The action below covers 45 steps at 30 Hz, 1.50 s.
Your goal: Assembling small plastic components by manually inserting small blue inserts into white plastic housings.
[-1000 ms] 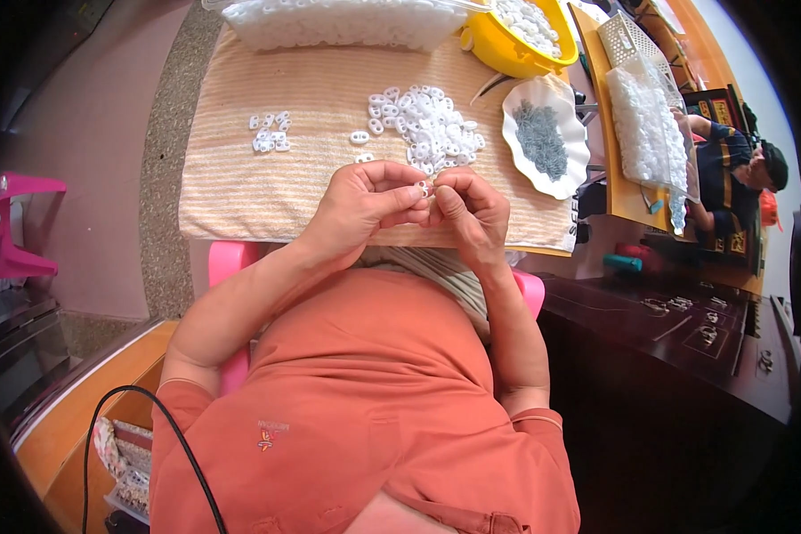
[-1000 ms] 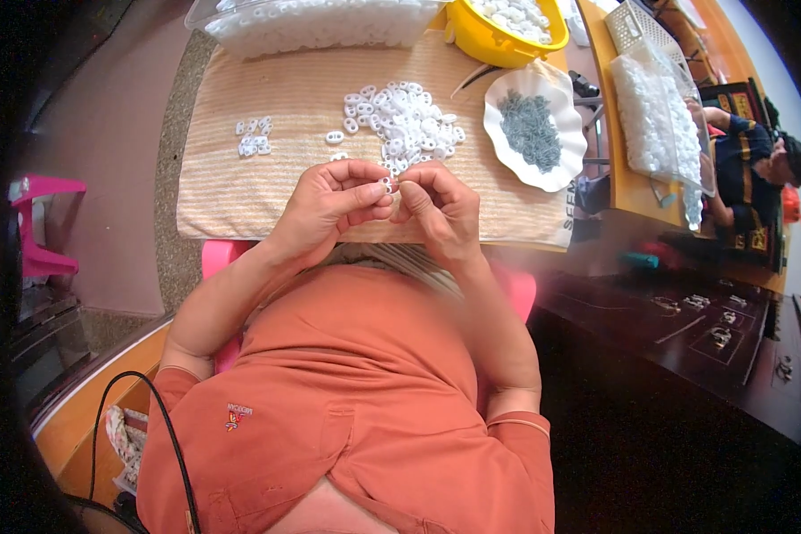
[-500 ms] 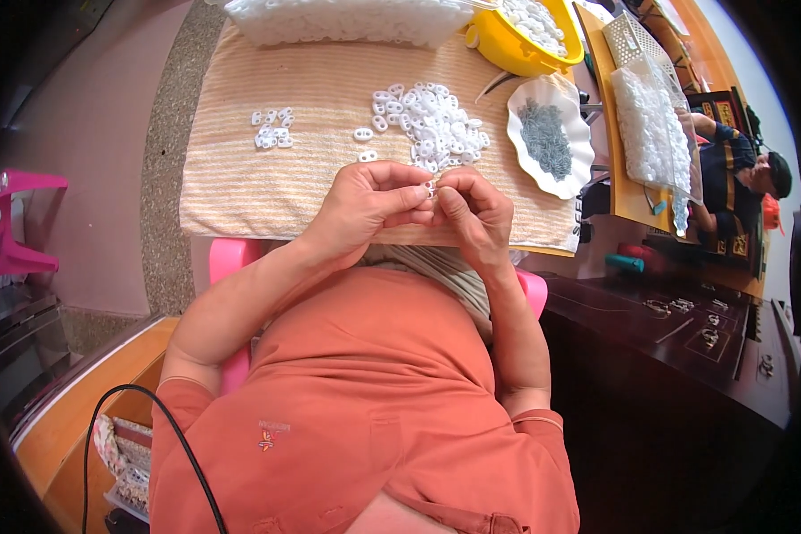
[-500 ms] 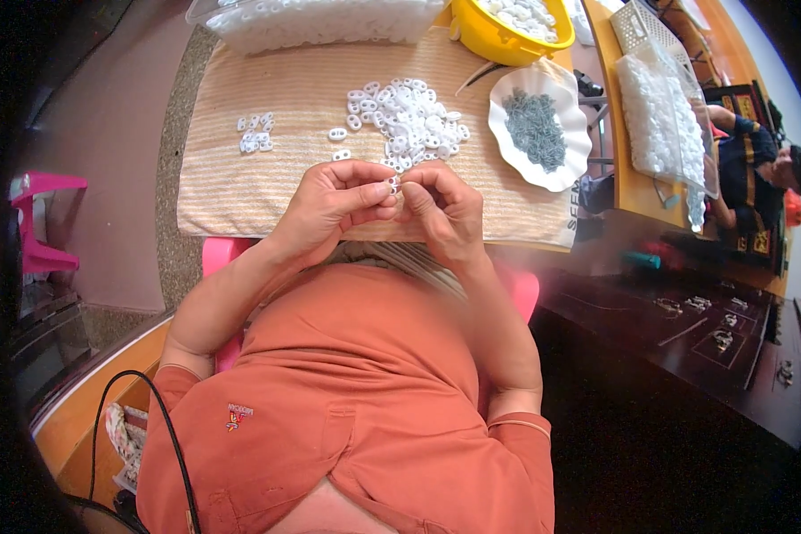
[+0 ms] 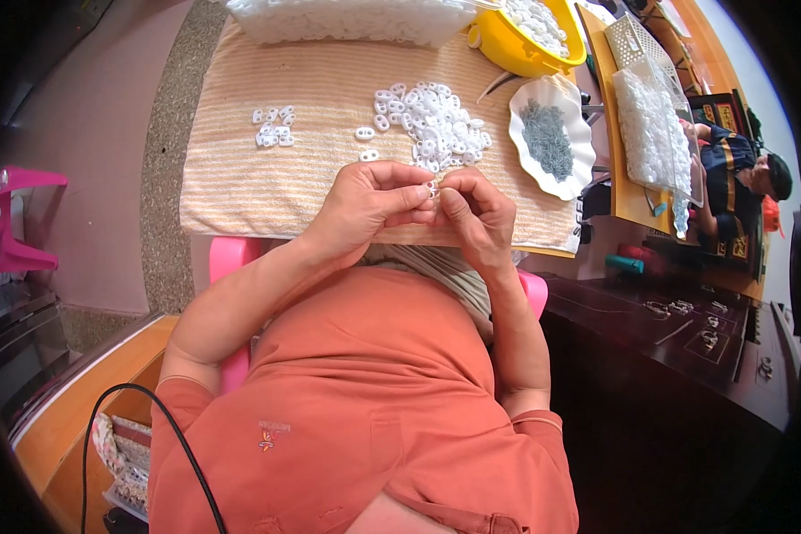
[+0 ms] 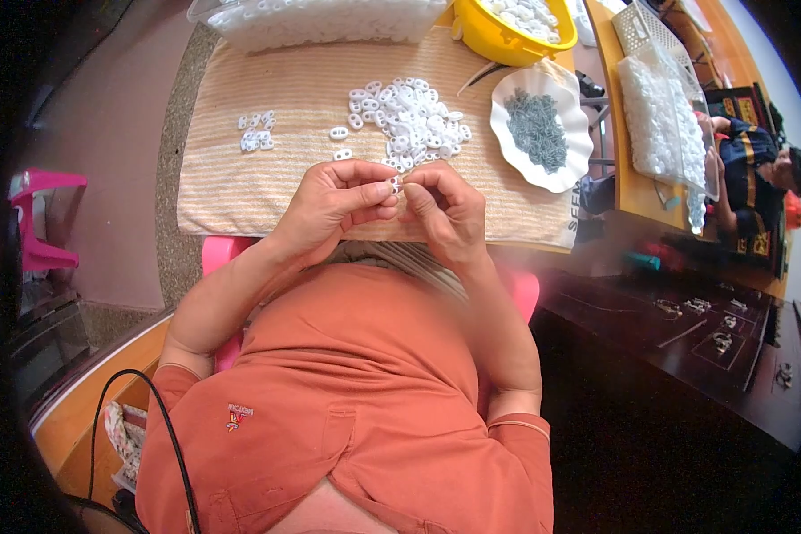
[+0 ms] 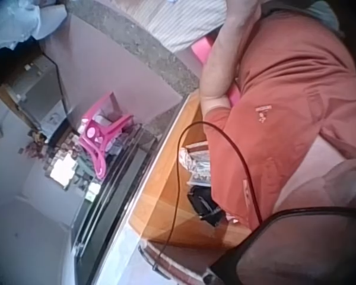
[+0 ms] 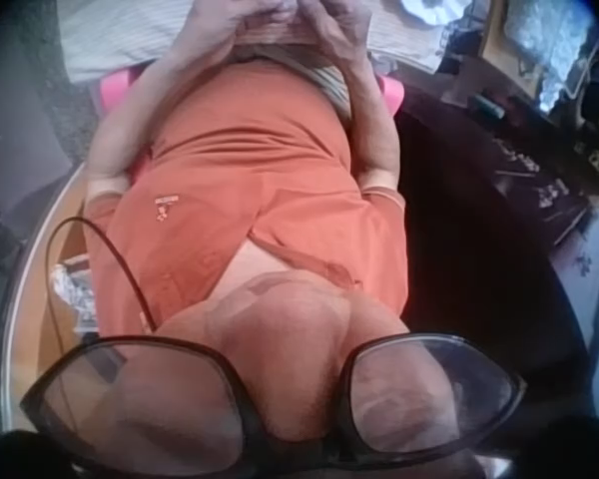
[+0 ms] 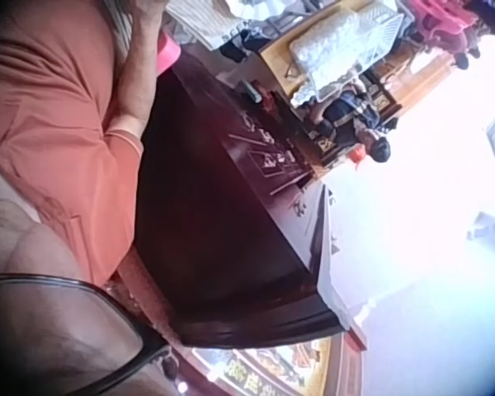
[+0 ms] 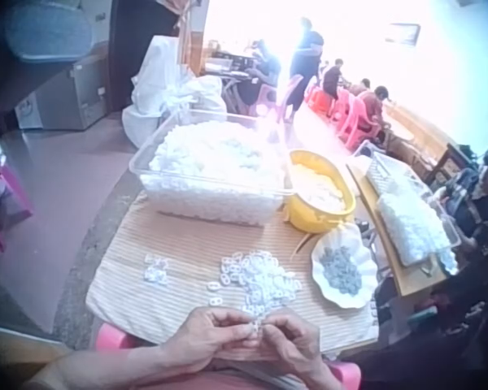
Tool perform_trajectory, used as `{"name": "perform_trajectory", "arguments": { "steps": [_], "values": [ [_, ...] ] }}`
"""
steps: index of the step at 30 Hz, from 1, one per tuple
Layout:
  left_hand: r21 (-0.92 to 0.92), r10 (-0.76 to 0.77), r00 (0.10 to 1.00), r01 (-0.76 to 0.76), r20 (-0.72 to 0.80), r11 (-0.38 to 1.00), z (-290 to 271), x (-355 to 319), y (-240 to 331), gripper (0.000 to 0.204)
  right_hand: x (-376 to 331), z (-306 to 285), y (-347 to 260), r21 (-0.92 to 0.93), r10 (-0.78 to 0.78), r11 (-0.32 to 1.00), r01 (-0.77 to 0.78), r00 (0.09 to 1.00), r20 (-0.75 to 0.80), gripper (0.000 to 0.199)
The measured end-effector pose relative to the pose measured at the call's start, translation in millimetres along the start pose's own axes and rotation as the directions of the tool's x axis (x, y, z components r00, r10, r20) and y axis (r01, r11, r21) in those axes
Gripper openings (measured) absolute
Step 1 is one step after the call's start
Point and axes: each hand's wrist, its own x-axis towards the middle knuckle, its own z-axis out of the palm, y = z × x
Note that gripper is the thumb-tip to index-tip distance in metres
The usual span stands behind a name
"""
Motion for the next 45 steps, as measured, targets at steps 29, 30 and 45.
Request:
{"name": "perform_trajectory", "arguments": {
  "steps": [29, 30, 45],
  "values": [
    [0.024, 0.003, 1.000, -0.003, -0.002, 1.000, 1.3, -1.1, 0.2, 0.019, 0.1, -0.8, -1.5, 0.038, 0.006, 0.999, -0.007, 1.000, 0.013, 0.005],
    [0.027, 0.003, 1.000, -0.003, -0.004, 1.000, 1.6, -1.2, 0.5, 0.019, 0.1, -0.7, -1.9, 0.038, 0.006, 0.999, -0.007, 1.000, 0.013, 0.005],
    [0.035, 0.006, 1.000, -0.006, -0.012, 0.999, 0.3, -0.5, -2.1, 0.018, 3.1, 1.5, -7.9, -0.204, -0.114, 0.972, 0.116, 0.993, 0.021, 0.008]
  ]
}}
